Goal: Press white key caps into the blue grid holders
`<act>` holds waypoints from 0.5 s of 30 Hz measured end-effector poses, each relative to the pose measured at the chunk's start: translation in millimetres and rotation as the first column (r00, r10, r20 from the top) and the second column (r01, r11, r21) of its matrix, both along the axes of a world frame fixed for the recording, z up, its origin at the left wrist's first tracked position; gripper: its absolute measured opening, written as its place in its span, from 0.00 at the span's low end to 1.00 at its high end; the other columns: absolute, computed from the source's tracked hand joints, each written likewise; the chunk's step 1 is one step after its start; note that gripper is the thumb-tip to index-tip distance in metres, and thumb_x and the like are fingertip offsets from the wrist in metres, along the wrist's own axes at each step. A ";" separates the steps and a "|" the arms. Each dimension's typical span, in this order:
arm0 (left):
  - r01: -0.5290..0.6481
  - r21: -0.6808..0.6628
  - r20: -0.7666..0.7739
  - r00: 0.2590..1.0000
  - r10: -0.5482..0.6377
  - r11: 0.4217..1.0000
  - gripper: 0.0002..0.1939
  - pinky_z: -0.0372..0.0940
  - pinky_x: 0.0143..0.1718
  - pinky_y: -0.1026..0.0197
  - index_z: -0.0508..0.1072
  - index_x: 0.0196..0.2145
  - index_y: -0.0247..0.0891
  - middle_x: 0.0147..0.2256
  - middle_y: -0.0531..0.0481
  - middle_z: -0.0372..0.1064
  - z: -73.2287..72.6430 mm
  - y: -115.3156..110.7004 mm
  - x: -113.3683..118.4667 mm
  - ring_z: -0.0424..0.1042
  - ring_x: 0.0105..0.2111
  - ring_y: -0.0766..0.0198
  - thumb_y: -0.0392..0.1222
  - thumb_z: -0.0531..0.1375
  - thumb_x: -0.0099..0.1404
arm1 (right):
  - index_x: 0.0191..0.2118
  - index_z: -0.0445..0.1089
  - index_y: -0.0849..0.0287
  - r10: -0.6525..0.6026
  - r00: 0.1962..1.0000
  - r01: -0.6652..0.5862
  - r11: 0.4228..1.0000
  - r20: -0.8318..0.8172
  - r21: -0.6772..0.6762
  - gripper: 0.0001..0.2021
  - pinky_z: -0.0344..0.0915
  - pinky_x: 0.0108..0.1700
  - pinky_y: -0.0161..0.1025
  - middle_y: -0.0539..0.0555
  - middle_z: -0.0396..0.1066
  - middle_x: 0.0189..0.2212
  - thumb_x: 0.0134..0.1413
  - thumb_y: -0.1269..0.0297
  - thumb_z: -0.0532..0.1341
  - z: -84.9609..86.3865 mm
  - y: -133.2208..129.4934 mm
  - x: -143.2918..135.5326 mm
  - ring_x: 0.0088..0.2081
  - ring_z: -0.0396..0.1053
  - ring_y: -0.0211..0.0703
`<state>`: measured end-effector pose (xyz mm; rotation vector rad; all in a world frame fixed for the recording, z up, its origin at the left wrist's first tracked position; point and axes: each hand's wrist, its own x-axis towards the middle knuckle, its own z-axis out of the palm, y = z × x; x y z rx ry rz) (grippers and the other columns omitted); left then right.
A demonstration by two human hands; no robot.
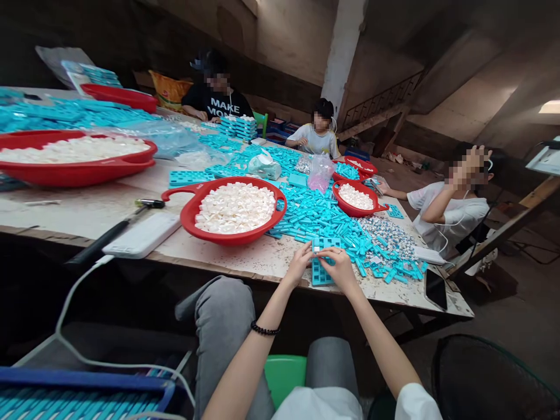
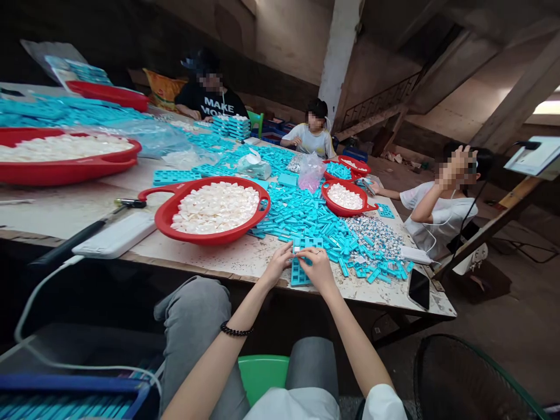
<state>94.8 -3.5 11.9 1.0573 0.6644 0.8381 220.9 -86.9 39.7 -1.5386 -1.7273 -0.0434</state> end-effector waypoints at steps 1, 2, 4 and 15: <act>0.005 0.006 -0.004 1.000 -0.005 1.000 0.34 0.69 0.41 0.61 0.70 0.59 0.39 0.57 0.41 0.71 0.3 -0.1 0.1 0.70 0.56 0.50 0.39 0.60 0.53 | 0.38 0.78 0.52 0.005 0.999 -0.005 1.000 -0.036 -0.002 0.07 0.66 0.50 0.44 0.52 0.79 0.40 0.59 0.69 0.63 0.0 -0.7 -1.2 0.44 0.75 0.47; 0.014 0.016 -0.008 1.000 -0.014 1.000 0.34 0.69 0.43 0.60 0.69 0.60 0.39 0.57 0.42 0.71 0.5 -0.2 0.2 0.69 0.56 0.50 0.39 0.60 0.53 | 0.40 0.78 0.52 0.015 0.997 -0.016 1.000 -0.078 -0.002 0.07 0.67 0.49 0.43 0.52 0.78 0.40 0.59 0.69 0.63 -0.1 -1.3 -2.3 0.43 0.75 0.47; 0.026 0.038 -0.018 1.000 -0.026 0.999 0.34 0.69 0.46 0.59 0.68 0.60 0.38 0.57 0.42 0.71 0.6 -0.3 0.6 0.69 0.57 0.51 0.38 0.60 0.54 | 0.42 0.77 0.53 0.043 0.985 -0.042 0.999 -0.165 0.009 0.08 0.69 0.46 0.41 0.53 0.78 0.40 0.59 0.68 0.62 -0.3 -1.9 -3.9 0.40 0.76 0.45; -0.029 -0.006 -0.050 0.998 0.029 1.000 0.28 0.69 0.39 0.63 0.73 0.56 0.38 0.52 0.44 0.75 3.4 -1.5 0.6 0.73 0.51 0.54 0.41 0.57 0.56 | 0.39 0.77 0.55 0.118 0.982 -0.120 0.993 -0.145 -0.005 0.06 0.69 0.43 0.40 0.53 0.77 0.36 0.61 0.65 0.62 0.7 0.5 3.6 0.36 0.74 0.45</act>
